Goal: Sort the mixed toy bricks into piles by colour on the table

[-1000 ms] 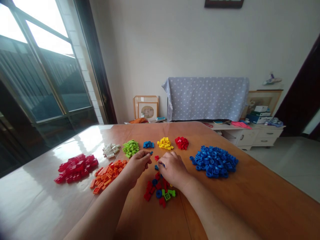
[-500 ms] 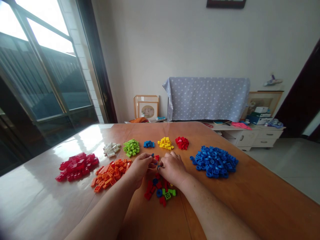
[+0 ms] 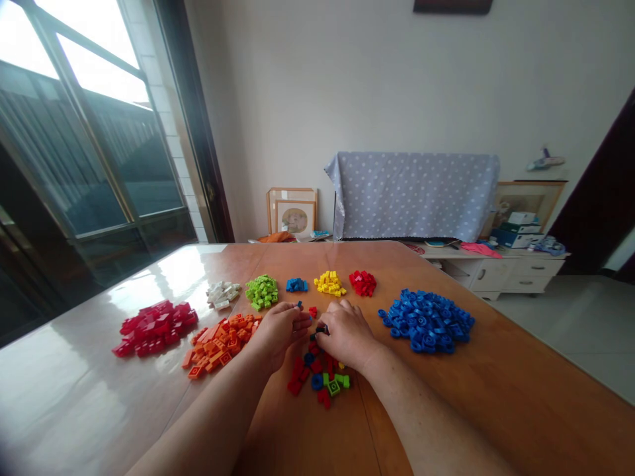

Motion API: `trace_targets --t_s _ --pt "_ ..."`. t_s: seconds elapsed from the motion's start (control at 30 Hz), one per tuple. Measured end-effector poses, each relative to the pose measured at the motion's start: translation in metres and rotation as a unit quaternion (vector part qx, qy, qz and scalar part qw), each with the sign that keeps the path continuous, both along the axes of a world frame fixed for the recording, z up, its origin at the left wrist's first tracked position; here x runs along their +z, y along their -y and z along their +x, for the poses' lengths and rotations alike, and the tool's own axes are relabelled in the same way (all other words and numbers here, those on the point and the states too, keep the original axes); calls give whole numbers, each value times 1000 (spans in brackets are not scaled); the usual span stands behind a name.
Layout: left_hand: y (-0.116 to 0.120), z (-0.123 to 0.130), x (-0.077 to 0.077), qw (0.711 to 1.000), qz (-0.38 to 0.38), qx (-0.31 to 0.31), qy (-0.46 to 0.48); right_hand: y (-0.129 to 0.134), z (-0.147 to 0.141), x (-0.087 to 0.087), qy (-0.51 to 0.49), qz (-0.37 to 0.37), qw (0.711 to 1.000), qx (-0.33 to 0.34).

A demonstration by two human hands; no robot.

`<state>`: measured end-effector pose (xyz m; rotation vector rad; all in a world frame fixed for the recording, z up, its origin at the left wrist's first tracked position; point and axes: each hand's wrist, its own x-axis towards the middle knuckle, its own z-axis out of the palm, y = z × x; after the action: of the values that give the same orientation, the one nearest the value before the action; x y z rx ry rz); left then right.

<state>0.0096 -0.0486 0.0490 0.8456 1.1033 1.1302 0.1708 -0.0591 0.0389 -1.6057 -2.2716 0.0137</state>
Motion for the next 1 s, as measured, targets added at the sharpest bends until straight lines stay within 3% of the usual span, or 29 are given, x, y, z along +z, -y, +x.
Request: trace_targets --t_s 0.43,0.53,0.67,0.8,0.9,1.0 --pt "-11 1 -10 996 -50 10 71 0 -11 1 16 -11 999 -48" --pt "-11 1 -8 990 -87 13 108 -2 -7 5 -47 29 997 -48" --pt "-8 3 -4 973 -115 -50 193 -3 -8 8 -161 78 984 -5" --pt "-4 5 1 958 -133 -75 244 -7 -1 6 -272 55 960 45" --pt "-5 4 4 955 -141 -42 256 -11 17 5 -359 23 933 11" --pt "-7 2 5 957 -140 -20 255 -12 40 4 -361 -32 932 -27"
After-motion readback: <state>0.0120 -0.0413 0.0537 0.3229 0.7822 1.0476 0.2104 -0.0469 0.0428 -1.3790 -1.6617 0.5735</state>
